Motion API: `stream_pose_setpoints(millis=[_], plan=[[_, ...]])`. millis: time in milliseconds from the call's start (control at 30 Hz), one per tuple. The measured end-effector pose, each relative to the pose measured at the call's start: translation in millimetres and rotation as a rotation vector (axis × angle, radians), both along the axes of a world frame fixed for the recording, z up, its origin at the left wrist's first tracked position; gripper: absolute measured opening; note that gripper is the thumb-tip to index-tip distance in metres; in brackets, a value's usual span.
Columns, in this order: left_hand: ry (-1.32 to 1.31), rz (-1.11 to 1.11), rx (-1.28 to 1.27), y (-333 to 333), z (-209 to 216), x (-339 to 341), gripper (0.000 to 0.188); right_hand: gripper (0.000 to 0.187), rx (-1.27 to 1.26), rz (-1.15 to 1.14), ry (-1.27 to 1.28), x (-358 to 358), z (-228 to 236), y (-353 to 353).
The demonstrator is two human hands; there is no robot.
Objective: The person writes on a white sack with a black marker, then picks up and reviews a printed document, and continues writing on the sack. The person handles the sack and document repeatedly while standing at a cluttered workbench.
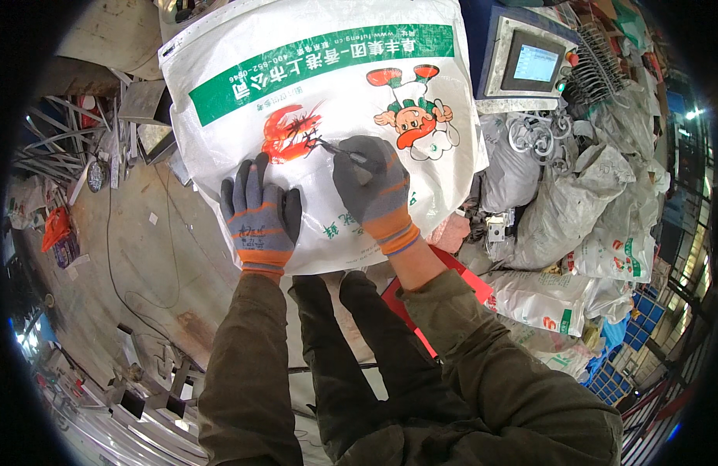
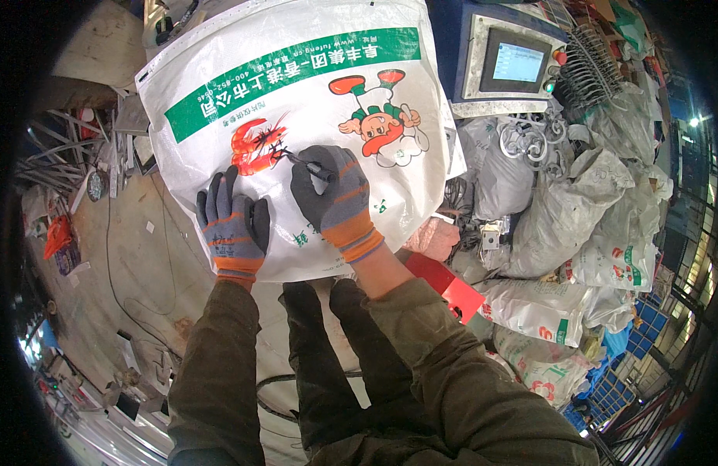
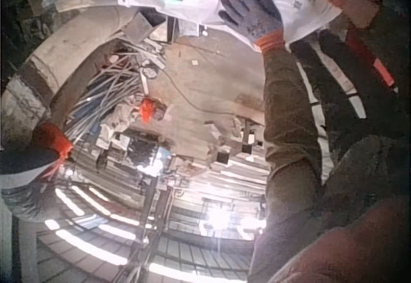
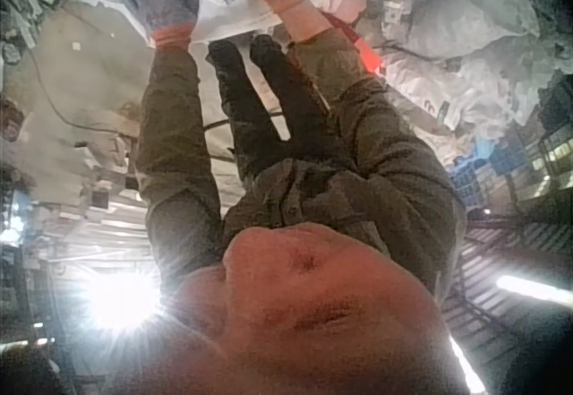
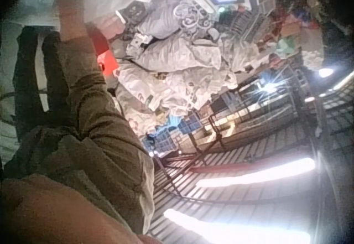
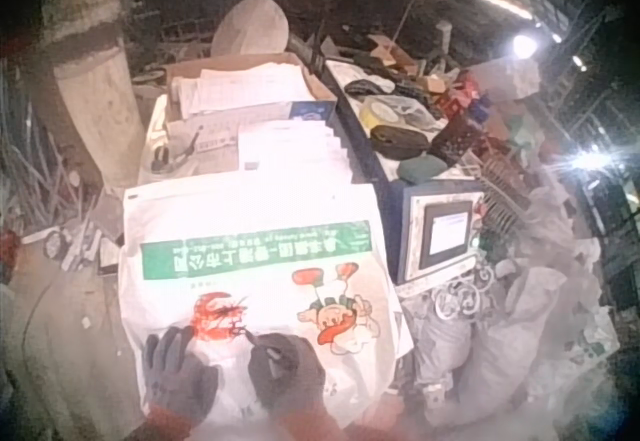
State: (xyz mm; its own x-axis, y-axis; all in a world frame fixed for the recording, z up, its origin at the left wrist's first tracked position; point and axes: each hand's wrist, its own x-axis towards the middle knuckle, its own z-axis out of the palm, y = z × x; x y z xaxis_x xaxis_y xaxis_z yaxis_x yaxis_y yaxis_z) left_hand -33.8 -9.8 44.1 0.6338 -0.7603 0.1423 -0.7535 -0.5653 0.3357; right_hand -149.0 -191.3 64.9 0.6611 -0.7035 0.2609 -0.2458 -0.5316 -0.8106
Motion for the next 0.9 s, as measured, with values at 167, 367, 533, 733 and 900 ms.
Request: stream_pose_setpoints(millis=[167, 367, 533, 733, 900], plan=[[-0.003, 0.005, -0.001, -0.2, -0.1, -0.9, 0.030, 0.016, 0.036, 0.036, -0.035, -0.2, -2.0, 2.2], [-0.015, 0.006, -0.005, 0.1, -1.8, -1.0, 0.030, 0.017, 0.027, 0.037, -0.012, -3.9, -0.6, -1.4], [-0.013, 0.005, 0.002, 0.0, -1.6, -1.5, 0.030, 0.017, 0.130, 0.043, -0.062, -2.7, 0.4, 2.8], [-0.019, -0.004, 0.010, 0.7, -2.0, -1.0, 0.029, 0.018, -0.024, -0.013, -0.059, -5.6, -2.7, 0.5], [-0.018, -0.014, -0.007, -0.4, 0.2, -0.6, 0.028, 0.016, -0.009, -0.037, -0.027, -11.0, -0.3, -10.2]])
